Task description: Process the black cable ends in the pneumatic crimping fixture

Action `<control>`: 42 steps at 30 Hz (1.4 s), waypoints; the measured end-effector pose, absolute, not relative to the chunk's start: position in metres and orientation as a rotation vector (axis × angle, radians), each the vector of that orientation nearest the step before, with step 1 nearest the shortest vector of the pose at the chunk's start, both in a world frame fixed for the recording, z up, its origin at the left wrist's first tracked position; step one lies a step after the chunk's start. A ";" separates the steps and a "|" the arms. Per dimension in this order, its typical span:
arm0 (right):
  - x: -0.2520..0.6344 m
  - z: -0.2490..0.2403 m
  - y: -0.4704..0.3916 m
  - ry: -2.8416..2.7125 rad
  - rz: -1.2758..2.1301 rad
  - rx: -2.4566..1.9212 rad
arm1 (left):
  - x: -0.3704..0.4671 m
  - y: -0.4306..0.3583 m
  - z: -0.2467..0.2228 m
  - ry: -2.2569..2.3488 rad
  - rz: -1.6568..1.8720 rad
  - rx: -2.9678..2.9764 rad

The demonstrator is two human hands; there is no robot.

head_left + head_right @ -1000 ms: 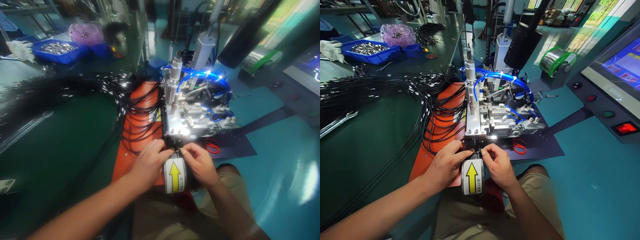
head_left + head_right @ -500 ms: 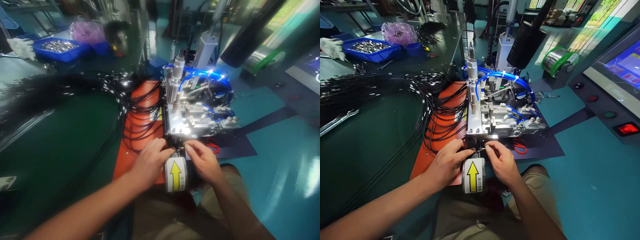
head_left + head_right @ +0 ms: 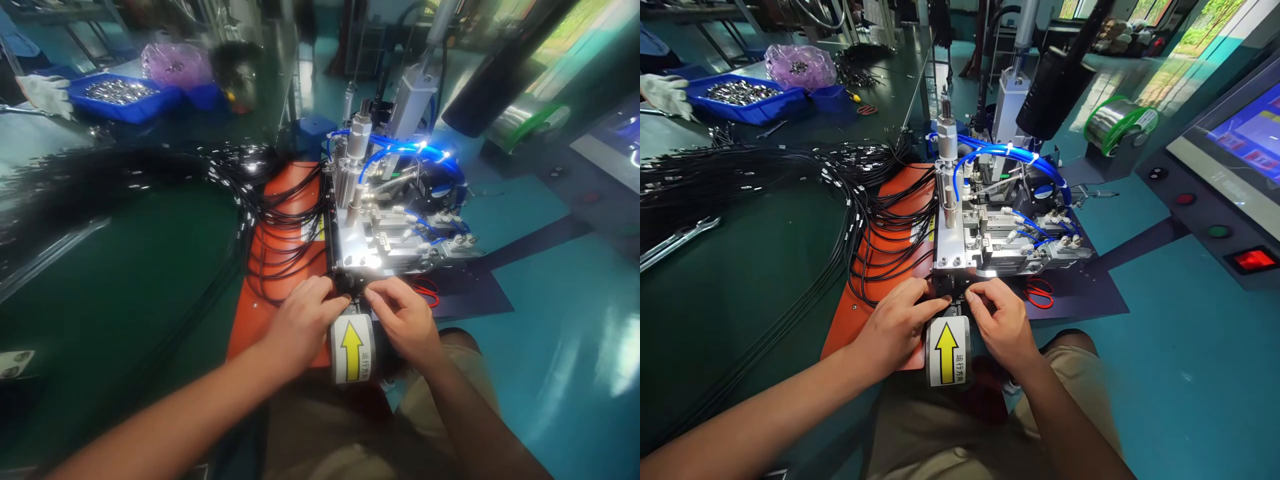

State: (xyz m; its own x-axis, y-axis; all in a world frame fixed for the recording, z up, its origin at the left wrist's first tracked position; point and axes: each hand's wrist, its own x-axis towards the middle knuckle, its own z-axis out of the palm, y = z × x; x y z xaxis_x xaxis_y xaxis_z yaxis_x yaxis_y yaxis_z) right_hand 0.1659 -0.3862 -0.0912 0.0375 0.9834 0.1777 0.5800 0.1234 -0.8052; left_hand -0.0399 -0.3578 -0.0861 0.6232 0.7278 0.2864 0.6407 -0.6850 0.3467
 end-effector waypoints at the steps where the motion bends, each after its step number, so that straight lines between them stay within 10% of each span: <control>1: 0.165 -0.091 -0.386 -1.635 0.655 -1.557 | -0.040 -0.358 -0.086 1.124 0.610 2.636; 24: 0.156 -0.099 -0.383 -1.320 1.021 -1.660 | -0.038 -0.361 -0.071 1.273 0.478 2.700; 42: 0.106 -0.083 -0.443 -1.797 0.531 -1.138 | -0.093 -0.323 -0.014 1.538 0.147 2.443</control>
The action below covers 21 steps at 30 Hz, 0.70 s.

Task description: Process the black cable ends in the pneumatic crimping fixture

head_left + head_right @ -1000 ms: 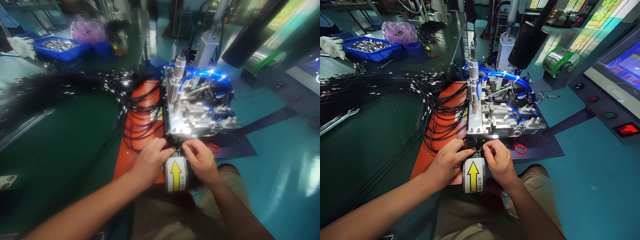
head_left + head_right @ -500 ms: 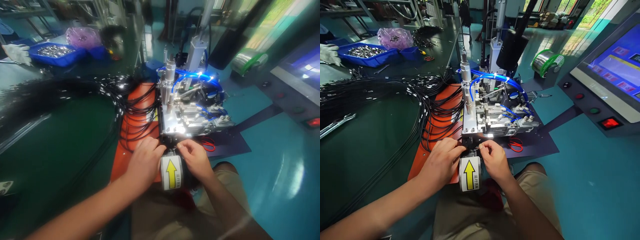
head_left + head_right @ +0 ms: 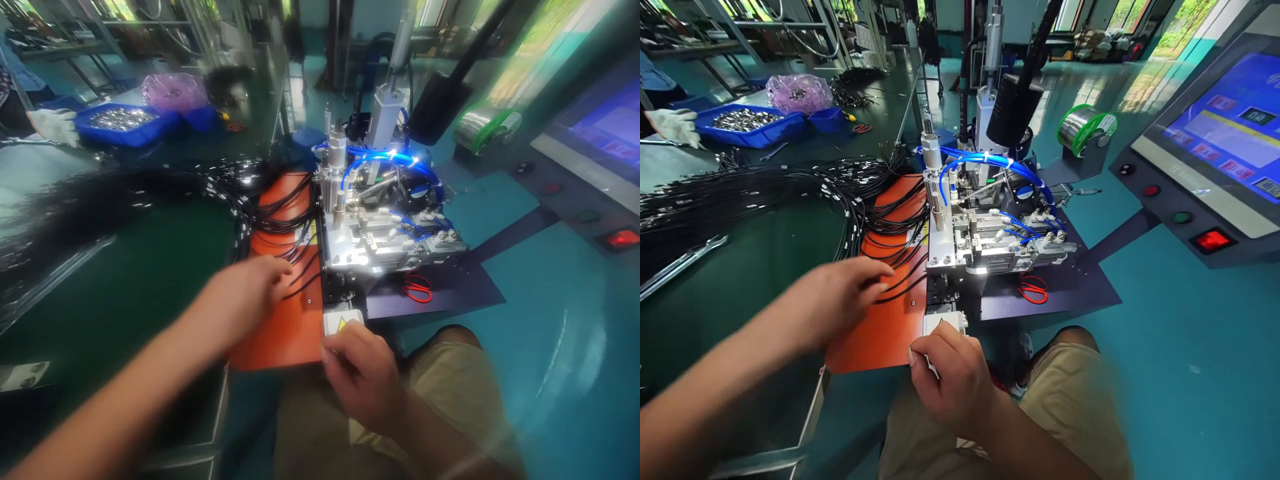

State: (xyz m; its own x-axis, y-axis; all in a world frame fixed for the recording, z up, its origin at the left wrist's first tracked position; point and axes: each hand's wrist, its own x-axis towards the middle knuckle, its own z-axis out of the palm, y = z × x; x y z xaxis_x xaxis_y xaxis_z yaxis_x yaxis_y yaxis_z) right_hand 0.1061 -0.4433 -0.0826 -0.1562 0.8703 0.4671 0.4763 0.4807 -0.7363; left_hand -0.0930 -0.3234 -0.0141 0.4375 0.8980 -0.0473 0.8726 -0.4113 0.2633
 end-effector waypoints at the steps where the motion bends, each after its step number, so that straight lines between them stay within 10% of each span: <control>1: 0.106 -0.085 -0.443 -1.818 0.511 -1.132 | -0.109 -0.313 -0.005 1.646 0.070 2.432; 8: 0.104 -0.093 -0.441 -1.894 0.409 -1.163 | -0.168 -0.272 0.011 1.767 -0.568 2.126; 21: 0.104 -0.080 -0.441 -1.956 0.519 -1.191 | -0.157 -0.277 0.011 1.708 -0.537 2.015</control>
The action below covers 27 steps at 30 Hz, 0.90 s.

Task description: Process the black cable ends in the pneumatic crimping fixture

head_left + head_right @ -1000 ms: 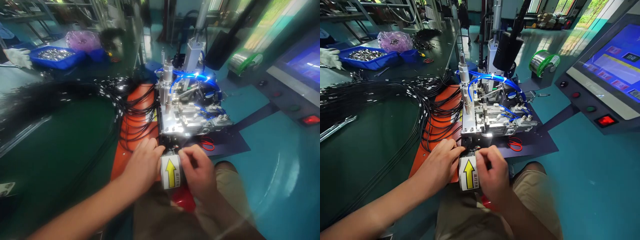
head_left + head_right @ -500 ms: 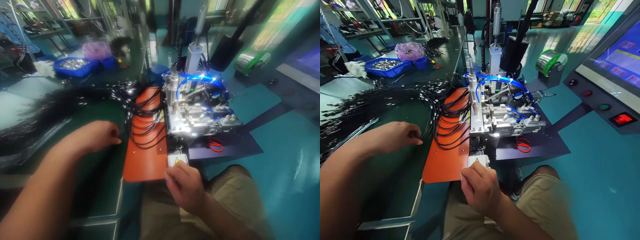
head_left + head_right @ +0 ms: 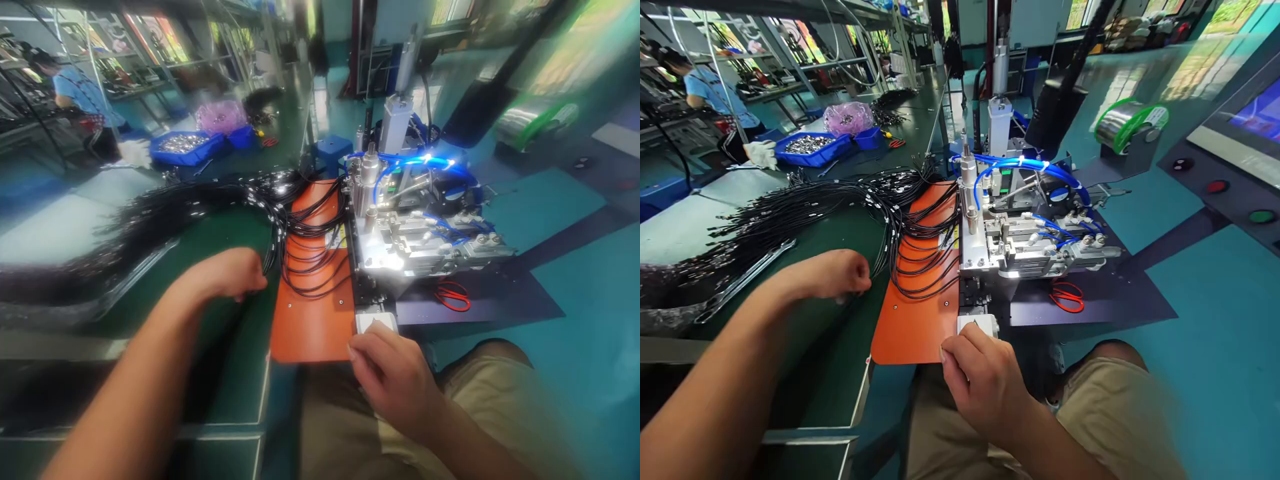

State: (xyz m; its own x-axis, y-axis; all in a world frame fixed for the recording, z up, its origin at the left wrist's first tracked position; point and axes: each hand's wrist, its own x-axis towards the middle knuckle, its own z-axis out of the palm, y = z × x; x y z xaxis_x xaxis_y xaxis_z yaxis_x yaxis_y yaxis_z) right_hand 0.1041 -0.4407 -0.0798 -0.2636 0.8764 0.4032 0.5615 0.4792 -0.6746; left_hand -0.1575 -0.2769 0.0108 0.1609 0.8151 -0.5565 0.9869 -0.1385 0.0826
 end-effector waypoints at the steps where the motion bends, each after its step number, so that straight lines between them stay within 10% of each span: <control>1: 0.104 -0.078 -0.441 -1.944 0.580 -1.185 | -0.162 -0.277 0.015 1.682 -0.417 1.944; 11: 0.078 -0.066 -0.449 -1.478 1.363 -0.808 | -0.120 -0.298 0.008 1.178 0.084 1.677; 18: 0.114 -0.065 -0.435 -0.742 1.470 -0.905 | -0.055 -0.353 -0.014 1.028 0.362 2.647; 27: 0.139 -0.078 -0.426 -0.659 1.477 -1.067 | -0.036 -0.372 -0.053 0.833 0.652 2.526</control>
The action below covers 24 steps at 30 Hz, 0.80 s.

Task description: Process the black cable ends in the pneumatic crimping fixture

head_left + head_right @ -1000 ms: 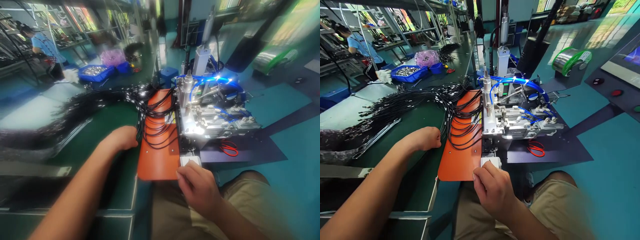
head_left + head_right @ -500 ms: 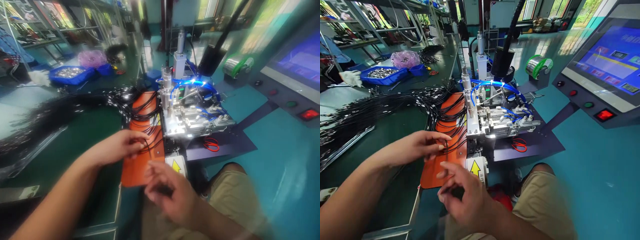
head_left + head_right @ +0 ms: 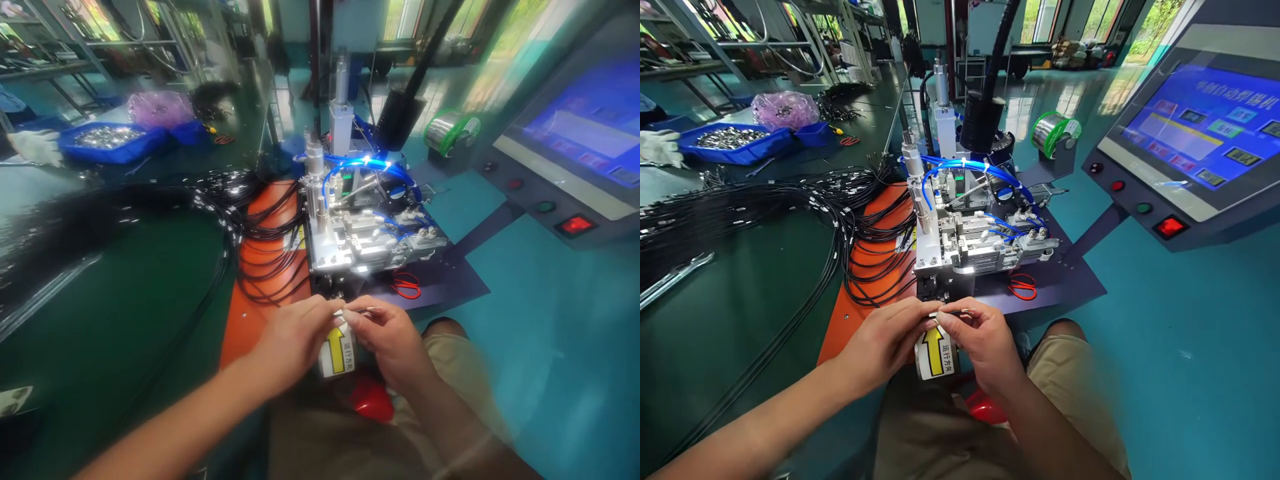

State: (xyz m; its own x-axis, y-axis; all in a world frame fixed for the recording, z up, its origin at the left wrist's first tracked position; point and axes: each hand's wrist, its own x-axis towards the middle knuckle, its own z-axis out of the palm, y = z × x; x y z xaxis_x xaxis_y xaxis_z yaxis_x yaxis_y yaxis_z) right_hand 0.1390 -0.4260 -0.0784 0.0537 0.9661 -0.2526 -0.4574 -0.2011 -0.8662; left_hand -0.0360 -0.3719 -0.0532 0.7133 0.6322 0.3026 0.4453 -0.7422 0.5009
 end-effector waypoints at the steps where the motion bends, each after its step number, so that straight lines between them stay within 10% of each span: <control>1: 0.139 -0.079 -0.425 -0.653 1.476 -1.081 | -0.036 -0.372 -0.056 0.862 0.657 2.520; 24: 0.144 -0.087 -0.428 -1.034 0.921 -1.458 | -0.034 -0.372 -0.078 1.000 0.657 2.408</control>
